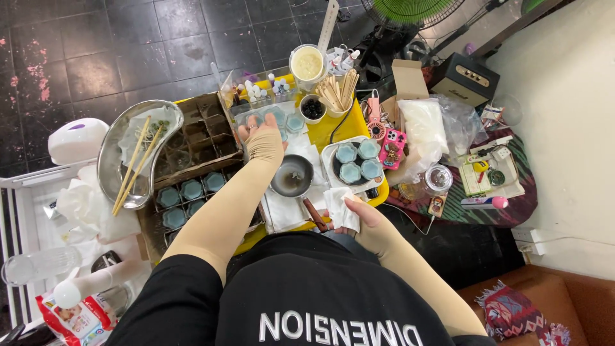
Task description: Cleaning and preparing small glass jars for candle making.
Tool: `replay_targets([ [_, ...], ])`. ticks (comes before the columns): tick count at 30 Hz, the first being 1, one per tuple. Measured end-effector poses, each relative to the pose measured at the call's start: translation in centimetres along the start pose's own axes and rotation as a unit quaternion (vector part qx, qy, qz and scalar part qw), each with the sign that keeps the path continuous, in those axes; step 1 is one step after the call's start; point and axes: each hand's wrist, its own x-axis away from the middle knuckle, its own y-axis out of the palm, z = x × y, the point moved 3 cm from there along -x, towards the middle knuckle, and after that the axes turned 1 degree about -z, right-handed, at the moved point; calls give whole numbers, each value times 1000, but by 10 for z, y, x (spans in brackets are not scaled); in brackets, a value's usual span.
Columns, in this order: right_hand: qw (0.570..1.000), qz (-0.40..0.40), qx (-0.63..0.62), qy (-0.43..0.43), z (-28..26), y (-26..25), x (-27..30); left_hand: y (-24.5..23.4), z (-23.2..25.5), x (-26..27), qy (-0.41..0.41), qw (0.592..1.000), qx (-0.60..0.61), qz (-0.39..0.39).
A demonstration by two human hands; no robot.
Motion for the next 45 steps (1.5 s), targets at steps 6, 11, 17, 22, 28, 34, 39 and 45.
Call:
replay_targets([
  [6, 999, -34, 17, -13, -8, 14, 3, -34, -5, 23, 20, 998, -15, 62],
  [11, 999, -48, 18, -5, -11, 21, -3, -80, -53, 81, -4, 996, 17, 92],
  [17, 997, -61, 48, 27, -3, 30, -21, -86, -115, 174, -56, 997, -38, -22],
  [22, 993, -46, 87, 59, -2, 50, -35, -73, -110, 185, -83, 996, -18, 20],
  [28, 982, -62, 169, 51, 0, 60, -41, -36, -105, 176, -74, 992, -82, 55],
  [34, 976, -29, 205, 66, 16, 54, -44, -36, -114, 178, -120, 987, -105, 4],
  [39, 979, -36, 195, 52, 25, 43, -44, -44, -113, 176, -139, 982, -128, -21],
  [45, 980, -48, 190, 39, 17, 58, -37, -51, -105, 166, -130, 978, -142, -74],
])
